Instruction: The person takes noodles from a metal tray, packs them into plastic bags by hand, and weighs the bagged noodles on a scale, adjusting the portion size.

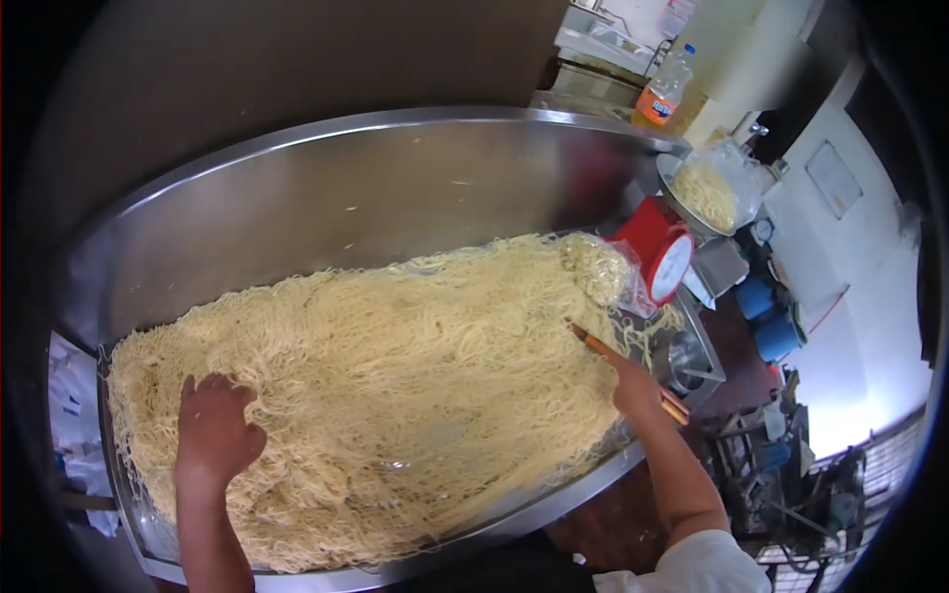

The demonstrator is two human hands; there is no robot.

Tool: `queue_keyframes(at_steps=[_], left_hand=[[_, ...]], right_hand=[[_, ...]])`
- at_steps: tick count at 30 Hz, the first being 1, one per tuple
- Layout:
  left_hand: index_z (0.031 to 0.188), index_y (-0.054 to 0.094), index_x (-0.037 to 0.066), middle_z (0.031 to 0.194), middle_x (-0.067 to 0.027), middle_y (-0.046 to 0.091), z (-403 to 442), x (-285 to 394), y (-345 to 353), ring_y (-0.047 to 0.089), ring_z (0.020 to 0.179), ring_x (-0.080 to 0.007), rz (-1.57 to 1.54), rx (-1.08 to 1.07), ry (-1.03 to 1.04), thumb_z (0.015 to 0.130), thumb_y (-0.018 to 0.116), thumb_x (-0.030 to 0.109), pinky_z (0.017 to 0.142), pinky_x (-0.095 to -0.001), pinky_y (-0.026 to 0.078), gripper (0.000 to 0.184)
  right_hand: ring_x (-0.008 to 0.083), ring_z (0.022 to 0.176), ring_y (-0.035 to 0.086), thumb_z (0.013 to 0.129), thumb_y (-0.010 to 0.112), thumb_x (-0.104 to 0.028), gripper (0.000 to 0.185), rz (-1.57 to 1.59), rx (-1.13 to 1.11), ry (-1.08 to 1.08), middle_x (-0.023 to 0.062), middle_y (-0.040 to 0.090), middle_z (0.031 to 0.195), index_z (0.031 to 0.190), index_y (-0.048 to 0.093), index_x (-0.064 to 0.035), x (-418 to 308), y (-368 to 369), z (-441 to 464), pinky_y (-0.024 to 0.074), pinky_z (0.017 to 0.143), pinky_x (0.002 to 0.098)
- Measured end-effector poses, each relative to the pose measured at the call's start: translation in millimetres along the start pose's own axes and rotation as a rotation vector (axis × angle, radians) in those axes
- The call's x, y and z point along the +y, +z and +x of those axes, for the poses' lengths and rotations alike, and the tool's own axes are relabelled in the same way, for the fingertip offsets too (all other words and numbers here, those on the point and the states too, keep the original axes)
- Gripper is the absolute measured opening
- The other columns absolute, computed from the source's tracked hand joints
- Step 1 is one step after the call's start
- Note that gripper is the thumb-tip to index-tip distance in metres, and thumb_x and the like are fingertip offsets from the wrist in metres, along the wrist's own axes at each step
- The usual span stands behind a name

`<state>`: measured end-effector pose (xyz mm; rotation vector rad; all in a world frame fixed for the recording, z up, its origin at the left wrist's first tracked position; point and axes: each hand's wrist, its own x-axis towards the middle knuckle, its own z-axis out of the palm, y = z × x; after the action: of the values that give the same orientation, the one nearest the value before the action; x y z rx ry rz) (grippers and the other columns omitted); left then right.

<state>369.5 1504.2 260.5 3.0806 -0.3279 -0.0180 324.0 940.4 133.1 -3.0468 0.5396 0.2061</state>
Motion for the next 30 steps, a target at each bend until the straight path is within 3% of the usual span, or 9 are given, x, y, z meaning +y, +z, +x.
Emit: queue_keyframes(at_steps=[6,11,13,18,21,23,25,28,30], left_hand=[[0.094,0.068,0.009,0.084,-0.0084,0.069,55.2,114.6,11.8,0.065,0.086,-0.0278,0.122,-0.220,-0.119,0.072,0.068,0.023,0.092,-0.0447,0.043,0.026],[0.121,0.061,0.011,0.127,-0.0180,0.055,152.8,240.1,70.9,0.046,0.125,-0.0333,-0.066,-0.302,0.177,0.073,0.066,0.058,0.103,-0.0431,0.036,0.067],[0.138,0.044,0.012,0.148,-0.0227,0.028,192.7,306.5,108.5,0.025,0.138,-0.0370,-0.256,-0.411,0.163,0.073,0.067,0.056,0.111,-0.0455,0.024,0.081],[0.132,0.047,0.003,0.138,-0.0255,0.040,179.8,400.4,162.6,0.038,0.129,-0.0370,-0.841,-0.898,0.242,0.073,0.073,0.039,0.107,-0.0415,0.031,0.074],[0.131,0.048,0.003,0.141,-0.0241,0.037,161.5,400.3,92.5,0.037,0.131,-0.0348,-0.705,-0.963,0.356,0.074,0.073,0.039,0.109,-0.0420,0.029,0.072],[0.134,0.045,0.009,0.147,-0.0192,0.029,177.4,370.2,25.2,0.032,0.134,-0.0334,-0.796,-0.660,-0.017,0.076,0.073,0.038,0.113,-0.0455,0.024,0.071],[0.137,0.040,0.007,0.133,-0.0215,0.047,208.0,324.0,-32.6,0.047,0.123,-0.0303,-0.906,-0.462,-0.246,0.074,0.073,0.039,0.106,-0.0410,0.036,0.078],[0.137,0.041,0.002,0.131,-0.0223,0.050,243.1,241.3,-25.9,0.055,0.115,-0.0305,-0.542,-0.414,0.120,0.073,0.072,0.045,0.098,-0.0408,0.044,0.082],[0.136,0.044,0.004,0.133,-0.0224,0.049,235.9,188.6,0.0,0.054,0.117,-0.0319,-0.162,-0.374,0.086,0.074,0.071,0.050,0.099,-0.0430,0.043,0.082]], right_hand=[[0.0395,0.099,0.057,0.081,0.050,-0.009,0.047,-0.074,0.119,-0.207,0.0177,0.057,0.104,0.128,0.046,-0.0016,92.4,48.6,9.3,0.0463,0.082,0.0471],[0.0390,0.098,0.059,0.079,0.050,-0.009,0.063,0.154,-0.375,-0.146,0.0224,0.056,0.111,0.140,0.034,-0.0117,94.2,0.1,12.9,0.0477,0.082,0.0469],[0.0403,0.097,0.059,0.080,0.049,-0.010,0.065,0.279,-0.433,-0.199,0.0233,0.057,0.109,0.142,0.032,-0.0141,104.6,-27.0,-0.9,0.0481,0.082,0.0470],[0.0398,0.098,0.059,0.078,0.054,-0.012,0.065,0.383,-0.345,-0.208,0.0226,0.058,0.112,0.140,0.036,-0.0137,190.9,-67.8,-33.9,0.0474,0.084,0.0463],[0.0405,0.098,0.058,0.076,0.056,-0.011,0.066,0.473,-0.439,-0.261,0.0228,0.058,0.112,0.139,0.037,-0.0129,181.4,-58.1,-22.4,0.0469,0.084,0.0465],[0.0408,0.098,0.058,0.076,0.055,-0.012,0.063,0.494,-0.363,-0.281,0.0231,0.059,0.109,0.137,0.039,-0.0119,147.8,-75.0,-8.9,0.0470,0.083,0.0465],[0.0405,0.098,0.057,0.076,0.055,-0.011,0.061,0.470,-0.326,-0.320,0.0230,0.060,0.106,0.135,0.041,-0.0111,130.4,-95.4,3.6,0.0472,0.082,0.0463],[0.0389,0.095,0.058,0.077,0.056,-0.009,0.054,0.341,-0.186,-0.457,0.0204,0.061,0.101,0.130,0.047,-0.0105,145.0,-115.6,3.1,0.0480,0.079,0.0458],[0.0369,0.091,0.059,0.077,0.057,-0.006,0.057,0.274,-0.153,-0.501,0.0169,0.061,0.098,0.132,0.046,-0.0157,160.5,-143.5,-10.1,0.0486,0.077,0.0443]])
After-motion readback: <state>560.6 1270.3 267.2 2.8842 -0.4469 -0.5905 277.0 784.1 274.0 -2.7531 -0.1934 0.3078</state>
